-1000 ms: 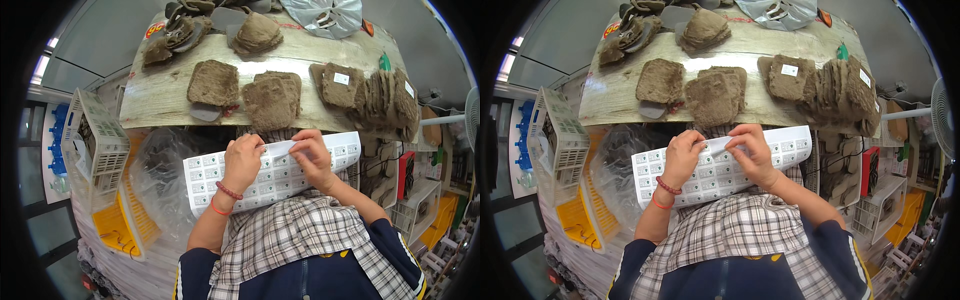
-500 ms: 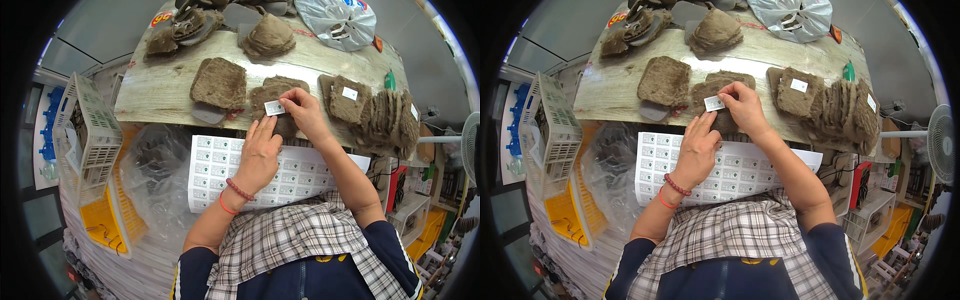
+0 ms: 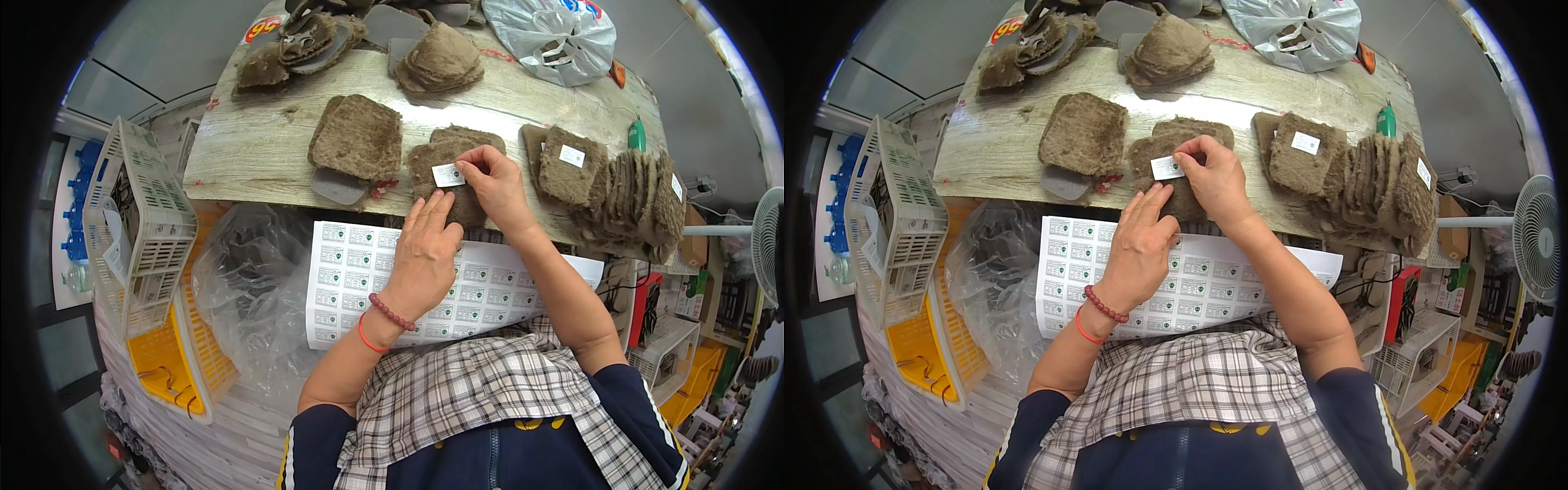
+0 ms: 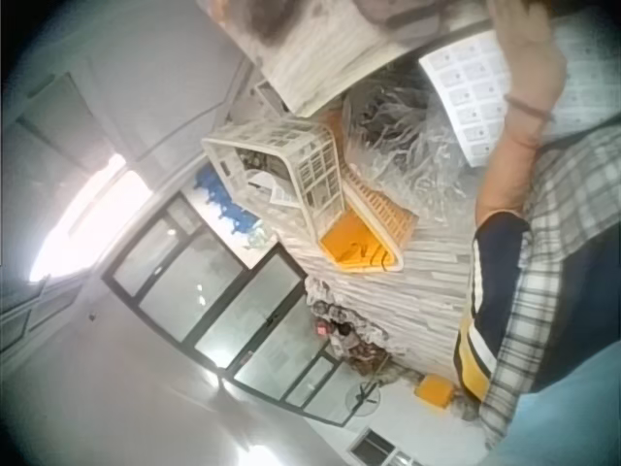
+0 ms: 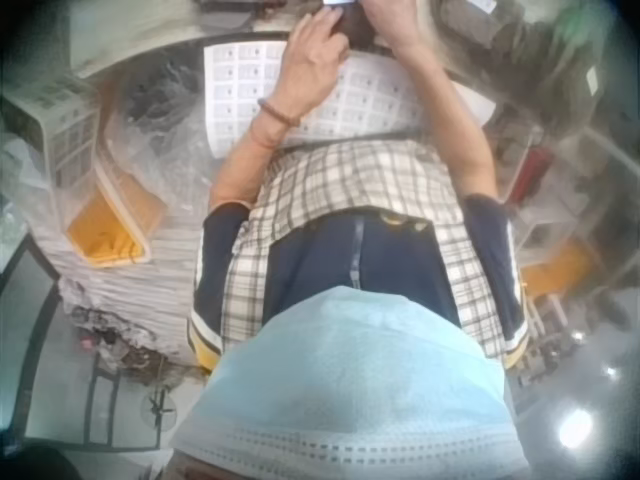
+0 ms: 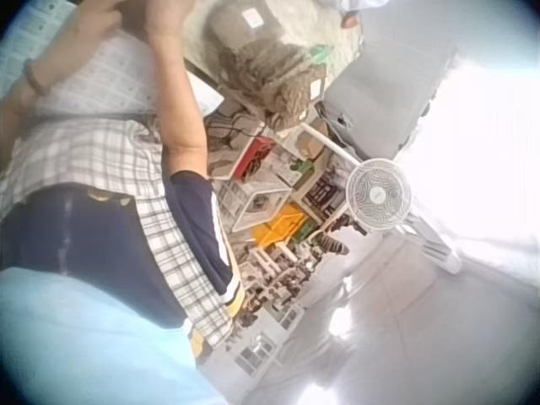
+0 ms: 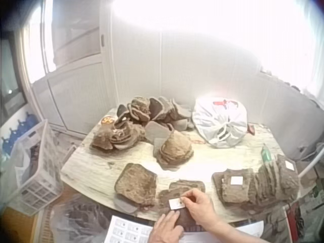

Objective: The person applies adhesive labels from a sheet onto brown fuzzy slippers on a table. They peel each label, place it on a slipper, and smooth it down, repeating the process for multiple items.

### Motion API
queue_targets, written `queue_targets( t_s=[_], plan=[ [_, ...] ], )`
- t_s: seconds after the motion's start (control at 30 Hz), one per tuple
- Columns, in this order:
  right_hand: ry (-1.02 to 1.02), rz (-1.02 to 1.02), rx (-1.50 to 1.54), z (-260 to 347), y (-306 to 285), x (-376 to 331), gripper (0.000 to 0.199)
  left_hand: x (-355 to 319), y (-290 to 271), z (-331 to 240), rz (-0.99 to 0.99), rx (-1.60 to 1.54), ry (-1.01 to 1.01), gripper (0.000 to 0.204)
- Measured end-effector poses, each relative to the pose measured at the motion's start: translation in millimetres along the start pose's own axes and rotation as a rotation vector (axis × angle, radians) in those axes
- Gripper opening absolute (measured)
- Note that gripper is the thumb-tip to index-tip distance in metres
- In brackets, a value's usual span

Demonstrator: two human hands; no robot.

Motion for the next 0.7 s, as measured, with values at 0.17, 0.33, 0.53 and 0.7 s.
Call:
queue_targets(
  t_s=[0.17, 0.33, 0.53, 0.7],
  plan=[
    [-0.015, -0.061, -0.037, -3, 1, -1, 0.017, 2, -5, -4, 0.036, -0.044, -0.060, 0.004],
    [0.000, -0.072, -0.062, 5, 2, -5, 0.016, 8, -10, -6, 0.072, 0.083, 0.046, 0.003],
    [-0.015, -0.109, -0.147, 9, 4, -9, 0.013, 6, 2, 2, 0.148, 0.093, 0.021, 0.006],
    [-0.143, -0.176, -0.291, 11, 7, -14, 0.011, 7, 3, 3, 0.161, 0.068, 0.014, 0.007]
  ],
)
Point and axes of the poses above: each hand's wrist, its own x-axis towards the middle knuckle, its own y-axis out of the palm, z = x × y, the point moved 1 cm from there along x, towards the middle knuckle, and after that the axes turned 8 degrees about y, right-handed, at the moved point
